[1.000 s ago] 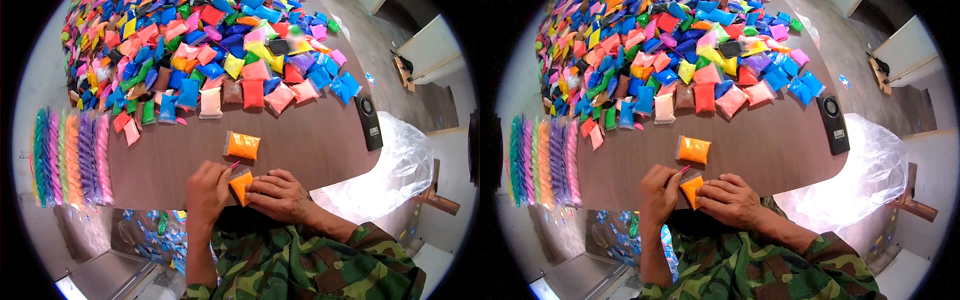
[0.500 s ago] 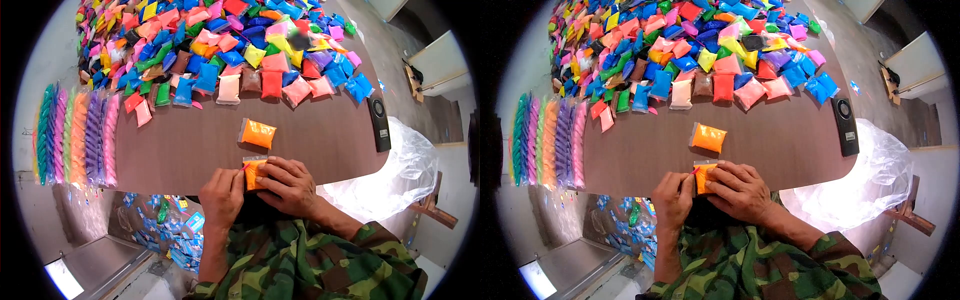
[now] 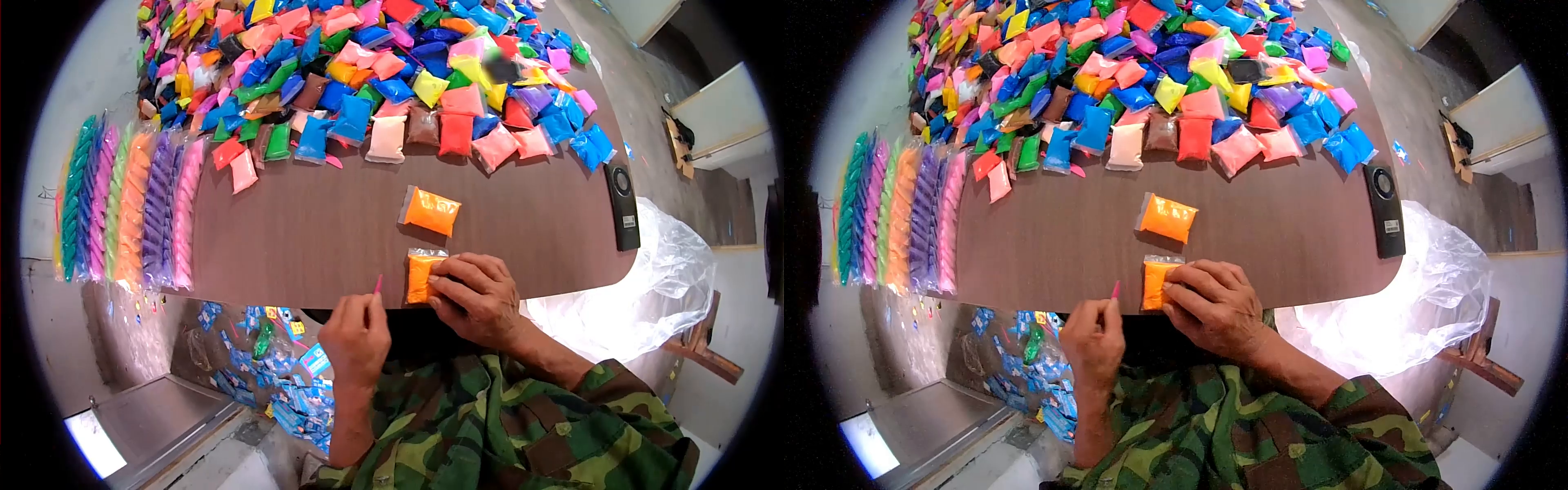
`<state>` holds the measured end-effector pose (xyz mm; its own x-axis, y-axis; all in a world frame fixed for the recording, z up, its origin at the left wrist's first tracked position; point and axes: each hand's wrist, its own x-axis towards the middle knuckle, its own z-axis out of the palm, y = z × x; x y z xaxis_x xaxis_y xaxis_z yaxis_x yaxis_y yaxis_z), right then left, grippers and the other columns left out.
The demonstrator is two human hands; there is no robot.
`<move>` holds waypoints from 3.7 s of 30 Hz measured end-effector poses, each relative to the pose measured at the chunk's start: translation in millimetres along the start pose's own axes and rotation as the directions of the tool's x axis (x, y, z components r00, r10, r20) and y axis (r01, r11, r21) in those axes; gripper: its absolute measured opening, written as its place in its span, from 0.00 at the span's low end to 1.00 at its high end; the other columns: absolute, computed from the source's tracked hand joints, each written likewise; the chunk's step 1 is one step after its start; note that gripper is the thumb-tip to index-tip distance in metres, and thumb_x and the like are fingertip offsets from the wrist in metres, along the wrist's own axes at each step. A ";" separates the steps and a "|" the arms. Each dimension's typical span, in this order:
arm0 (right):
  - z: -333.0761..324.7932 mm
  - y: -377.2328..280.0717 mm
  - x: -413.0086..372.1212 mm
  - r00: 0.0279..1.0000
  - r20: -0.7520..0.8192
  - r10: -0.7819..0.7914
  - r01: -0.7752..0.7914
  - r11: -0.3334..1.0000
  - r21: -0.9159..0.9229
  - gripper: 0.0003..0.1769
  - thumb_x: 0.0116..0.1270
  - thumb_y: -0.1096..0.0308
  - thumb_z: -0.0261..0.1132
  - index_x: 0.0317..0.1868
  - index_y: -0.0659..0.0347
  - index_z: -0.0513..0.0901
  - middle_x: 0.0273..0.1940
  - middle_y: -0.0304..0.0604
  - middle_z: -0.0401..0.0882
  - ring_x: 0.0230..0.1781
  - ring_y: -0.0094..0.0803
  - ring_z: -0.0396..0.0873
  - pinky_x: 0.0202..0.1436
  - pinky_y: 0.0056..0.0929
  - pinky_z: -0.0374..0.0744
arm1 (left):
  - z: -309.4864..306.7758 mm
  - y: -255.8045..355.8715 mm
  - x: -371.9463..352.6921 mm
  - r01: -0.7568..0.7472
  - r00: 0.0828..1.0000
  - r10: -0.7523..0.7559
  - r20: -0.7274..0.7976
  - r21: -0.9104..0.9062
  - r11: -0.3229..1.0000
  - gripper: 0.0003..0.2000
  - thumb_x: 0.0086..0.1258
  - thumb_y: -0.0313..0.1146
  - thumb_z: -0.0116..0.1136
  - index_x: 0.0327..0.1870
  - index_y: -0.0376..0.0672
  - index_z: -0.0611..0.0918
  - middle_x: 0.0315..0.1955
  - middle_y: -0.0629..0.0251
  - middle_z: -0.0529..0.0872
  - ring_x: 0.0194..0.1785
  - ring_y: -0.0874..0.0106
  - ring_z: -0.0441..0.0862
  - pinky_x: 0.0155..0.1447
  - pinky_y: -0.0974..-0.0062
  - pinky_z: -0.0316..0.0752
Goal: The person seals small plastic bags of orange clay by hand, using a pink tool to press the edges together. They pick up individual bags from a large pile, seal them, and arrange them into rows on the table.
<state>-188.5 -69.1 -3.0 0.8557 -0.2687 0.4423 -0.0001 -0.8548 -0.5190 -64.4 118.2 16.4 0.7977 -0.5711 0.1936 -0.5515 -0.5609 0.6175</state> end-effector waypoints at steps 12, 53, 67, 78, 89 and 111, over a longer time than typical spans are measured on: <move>-0.2 -0.1 -3.4 0.998 0.026 0.055 -0.055 0.998 -0.020 0.21 0.66 0.59 0.83 0.58 0.51 0.92 0.57 0.39 0.86 0.64 0.42 0.82 0.66 0.43 0.78 | 11.5 9.4 -10.1 0.132 0.990 -0.134 -0.033 -0.061 0.989 0.05 0.74 0.26 0.73 0.38 0.40 0.86 0.30 0.55 0.89 0.32 0.53 0.90 0.34 0.62 0.82; 6.3 -2.0 1.0 0.996 -0.063 0.056 -0.058 0.997 -0.042 0.18 0.61 0.61 0.86 0.50 0.53 0.94 0.50 0.39 0.85 0.55 0.41 0.83 0.60 0.42 0.80 | 23.7 34.3 -14.3 0.056 0.998 -0.052 0.024 -0.205 0.977 0.07 0.78 0.27 0.72 0.41 0.35 0.86 0.31 0.57 0.92 0.31 0.70 0.90 0.35 0.72 0.81; 5.3 0.3 -2.6 0.999 -0.002 0.037 -0.037 0.999 -0.039 0.22 0.65 0.55 0.84 0.55 0.51 0.89 0.63 0.38 0.86 0.68 0.41 0.82 0.65 0.41 0.76 | 3.9 25.2 -1.7 0.133 0.990 -0.139 -0.028 -0.146 0.980 0.05 0.79 0.27 0.70 0.42 0.37 0.88 0.30 0.60 0.92 0.32 0.74 0.88 0.36 0.73 0.81; 2.8 -3.8 1.8 0.999 -0.007 0.038 -0.038 0.998 -0.056 0.23 0.61 0.55 0.87 0.53 0.53 0.91 0.59 0.38 0.87 0.64 0.41 0.84 0.65 0.41 0.78 | 6.9 6.6 -6.8 0.139 0.990 -0.139 -0.020 -0.016 0.990 0.04 0.77 0.28 0.73 0.42 0.40 0.87 0.32 0.55 0.92 0.34 0.56 0.93 0.36 0.65 0.86; 4.2 -0.7 1.2 0.999 -0.038 0.026 -0.028 0.997 -0.066 0.23 0.59 0.56 0.88 0.52 0.53 0.91 0.57 0.38 0.88 0.62 0.41 0.85 0.65 0.40 0.78 | 16.4 23.6 14.1 -0.052 0.998 0.054 0.022 -0.069 0.996 0.06 0.76 0.30 0.72 0.41 0.40 0.86 0.33 0.56 0.90 0.34 0.54 0.91 0.37 0.63 0.84; 7.3 3.6 -4.2 0.995 -0.092 0.035 -0.037 0.999 -0.024 0.19 0.67 0.56 0.83 0.53 0.54 0.92 0.57 0.41 0.93 0.62 0.39 0.88 0.63 0.40 0.82 | -5.9 5.5 26.7 0.162 0.987 -0.160 0.027 -0.195 0.967 0.07 0.79 0.31 0.72 0.44 0.36 0.89 0.33 0.61 0.92 0.34 0.74 0.86 0.40 0.74 0.81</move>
<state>-188.3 -67.8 -12.1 0.8042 -0.3380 0.4889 -0.0445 -0.8545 -0.5175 -44.7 103.4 29.5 0.8687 -0.4900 0.0724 -0.3571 -0.5183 0.7770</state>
